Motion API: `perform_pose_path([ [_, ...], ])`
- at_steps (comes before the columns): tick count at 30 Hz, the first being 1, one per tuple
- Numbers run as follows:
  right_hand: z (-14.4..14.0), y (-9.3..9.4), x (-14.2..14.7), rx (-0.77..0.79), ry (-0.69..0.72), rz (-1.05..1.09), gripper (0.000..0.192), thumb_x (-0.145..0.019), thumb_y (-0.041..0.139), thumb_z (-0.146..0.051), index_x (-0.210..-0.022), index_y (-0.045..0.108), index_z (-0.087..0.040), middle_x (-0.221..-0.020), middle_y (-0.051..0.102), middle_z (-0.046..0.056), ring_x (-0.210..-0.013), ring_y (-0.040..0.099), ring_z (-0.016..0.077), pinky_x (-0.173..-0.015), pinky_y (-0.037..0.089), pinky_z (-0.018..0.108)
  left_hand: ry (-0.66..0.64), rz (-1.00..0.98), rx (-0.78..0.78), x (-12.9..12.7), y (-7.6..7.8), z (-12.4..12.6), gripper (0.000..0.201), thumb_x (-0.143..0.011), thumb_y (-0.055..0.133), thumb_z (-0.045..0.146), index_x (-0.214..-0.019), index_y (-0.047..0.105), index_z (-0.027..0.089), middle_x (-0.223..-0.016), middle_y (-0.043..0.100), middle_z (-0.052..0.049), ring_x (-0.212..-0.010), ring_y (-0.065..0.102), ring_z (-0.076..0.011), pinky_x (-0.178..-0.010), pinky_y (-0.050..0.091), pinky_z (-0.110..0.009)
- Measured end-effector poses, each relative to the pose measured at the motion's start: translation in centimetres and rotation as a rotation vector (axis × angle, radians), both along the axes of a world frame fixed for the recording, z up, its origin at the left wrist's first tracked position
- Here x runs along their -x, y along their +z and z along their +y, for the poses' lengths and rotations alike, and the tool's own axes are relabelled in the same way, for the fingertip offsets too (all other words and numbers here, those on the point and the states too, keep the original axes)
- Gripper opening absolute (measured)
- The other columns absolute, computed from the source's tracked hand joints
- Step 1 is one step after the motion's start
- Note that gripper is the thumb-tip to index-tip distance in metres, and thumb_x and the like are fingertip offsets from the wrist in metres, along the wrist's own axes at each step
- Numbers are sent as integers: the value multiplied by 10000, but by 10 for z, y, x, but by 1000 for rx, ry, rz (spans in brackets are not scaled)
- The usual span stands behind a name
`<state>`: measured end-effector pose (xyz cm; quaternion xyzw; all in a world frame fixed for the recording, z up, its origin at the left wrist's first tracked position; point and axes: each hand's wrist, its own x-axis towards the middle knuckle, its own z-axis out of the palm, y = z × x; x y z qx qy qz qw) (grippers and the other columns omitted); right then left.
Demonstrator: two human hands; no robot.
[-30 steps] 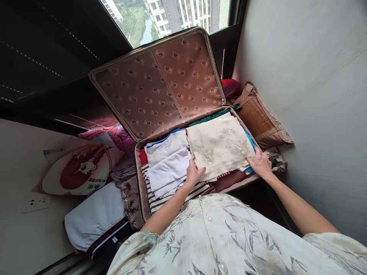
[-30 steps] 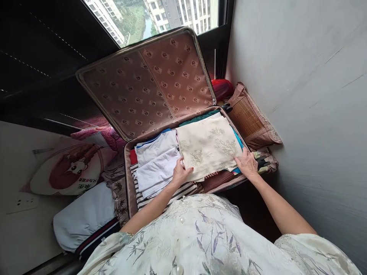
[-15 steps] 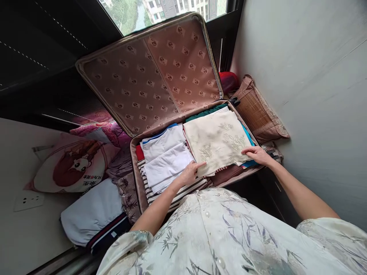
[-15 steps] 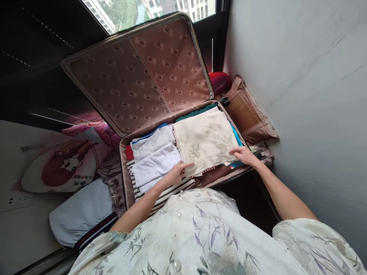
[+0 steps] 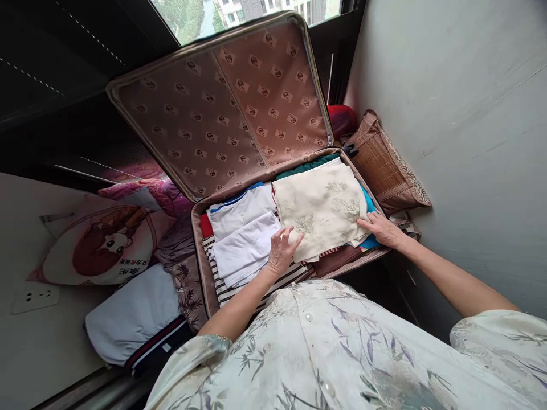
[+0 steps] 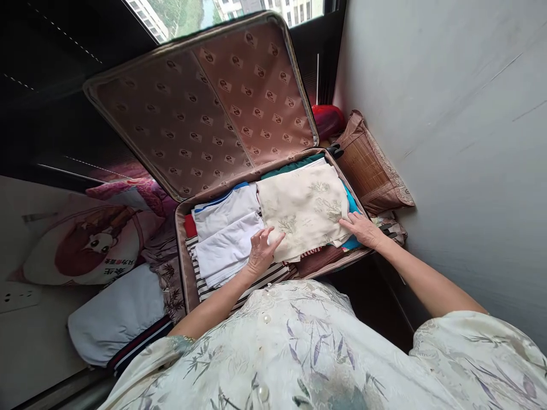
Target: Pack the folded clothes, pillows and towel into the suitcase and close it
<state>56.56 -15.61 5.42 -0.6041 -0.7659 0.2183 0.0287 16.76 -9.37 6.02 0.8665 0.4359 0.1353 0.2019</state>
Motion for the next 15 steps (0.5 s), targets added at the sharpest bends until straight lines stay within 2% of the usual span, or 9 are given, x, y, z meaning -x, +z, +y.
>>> perform_pose_path([
  [2,1,1,-2,-46,-12,-17,405,-856,537,-105,-1177,735,-254,-1154,638,133,-1097,535,279,-1050,441,440,-122,-45,52,2,2,7,537,-827,581,27,-1213,746,363,-1422,611,-96,-1421,448,-315,-1184,287,-518],
  [5,9,12,-10,-73,-36,65,245,-859,628,-195,-1022,786,-287,-1342,597,111,-1223,494,296,-1099,413,473,-326,-64,228,4,5,22,462,-786,634,53,-1096,780,364,-1348,685,-55,-1421,495,-271,-1246,229,-507],
  [7,21,24,-17,-82,-73,170,154,-805,709,-254,-928,802,-267,-1487,532,93,-1337,433,327,-1144,364,525,-325,-74,370,5,5,33,384,-782,634,92,-1043,788,328,-1234,742,-49,-1356,566,-248,-1259,225,-500],
  [9,38,38,-24,-46,-148,332,140,-766,748,-318,-871,799,-242,-1512,539,95,-1390,417,340,-1159,349,551,-194,-174,482,2,6,46,297,-807,615,153,-1012,790,278,-1122,774,-60,-1242,647,-247,-1221,320,-483],
  [12,77,49,-28,72,-356,664,305,-753,750,-453,-946,789,-219,-1269,715,99,-1237,582,309,-1067,467,498,65,-479,620,-7,9,78,208,-872,611,311,-933,779,205,-1002,780,-89,-1048,715,-272,-1033,516,-434],
  [15,124,40,-15,73,-636,971,481,-717,760,-561,-1016,753,-184,-1025,768,74,-976,683,250,-889,559,396,328,-730,789,-23,12,118,391,-852,692,535,-963,745,164,-951,768,-111,-941,717,-276,-873,578,-398],
])
